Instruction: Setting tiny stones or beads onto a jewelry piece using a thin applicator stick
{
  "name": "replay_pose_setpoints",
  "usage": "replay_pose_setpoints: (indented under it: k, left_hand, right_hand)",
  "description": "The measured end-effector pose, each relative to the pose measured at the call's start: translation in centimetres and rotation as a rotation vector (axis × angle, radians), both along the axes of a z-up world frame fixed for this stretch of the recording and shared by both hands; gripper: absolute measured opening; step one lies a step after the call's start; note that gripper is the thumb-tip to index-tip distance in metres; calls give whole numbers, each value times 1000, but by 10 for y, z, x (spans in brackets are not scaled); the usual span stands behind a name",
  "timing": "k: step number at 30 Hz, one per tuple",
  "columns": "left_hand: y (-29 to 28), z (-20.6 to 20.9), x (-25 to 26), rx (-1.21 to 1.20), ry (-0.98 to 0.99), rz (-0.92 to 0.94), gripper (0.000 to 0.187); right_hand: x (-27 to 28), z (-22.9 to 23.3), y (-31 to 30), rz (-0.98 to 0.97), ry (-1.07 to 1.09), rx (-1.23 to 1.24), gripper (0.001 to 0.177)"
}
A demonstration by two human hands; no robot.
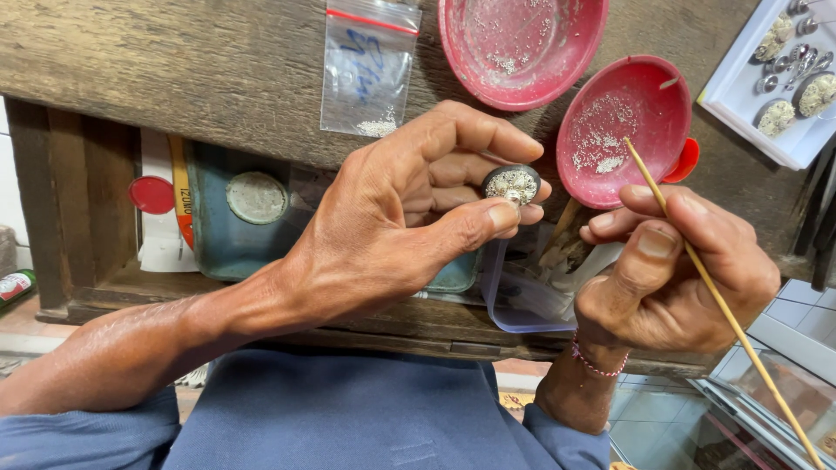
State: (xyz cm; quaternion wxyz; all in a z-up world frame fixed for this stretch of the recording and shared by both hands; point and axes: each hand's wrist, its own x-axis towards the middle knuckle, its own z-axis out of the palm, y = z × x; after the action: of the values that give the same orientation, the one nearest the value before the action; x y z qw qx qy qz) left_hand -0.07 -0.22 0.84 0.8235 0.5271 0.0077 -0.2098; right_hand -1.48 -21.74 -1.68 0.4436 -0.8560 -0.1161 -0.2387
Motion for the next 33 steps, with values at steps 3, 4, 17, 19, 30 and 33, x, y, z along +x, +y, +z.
replay_pose_setpoints:
  k: [3,4,17,19,30,33]
  left_hand:
    - [-1,-2,-1,-23,-28,17,28]
    - [-1,-2,-1,-23,-28,17,28]
    - [5,0,-2,23,-8,75,23]
    - [5,-1,-1,51,-20,77,24]
    - [3,-9,1,-83,-9,69,34]
    - [3,-9,2,-86,23,51,36]
  right_hand:
    - [0,0,-2,4,3,-23,14]
    - [1,0,-1,4,3,-23,14]
    - [4,-5,14,-28,-116,31,24]
    - [4,-4,17,-34,-117,22,24]
    - [7,-7,13,-40,-106,20,22]
    - [6,-7,13,-54,-91,-1,21]
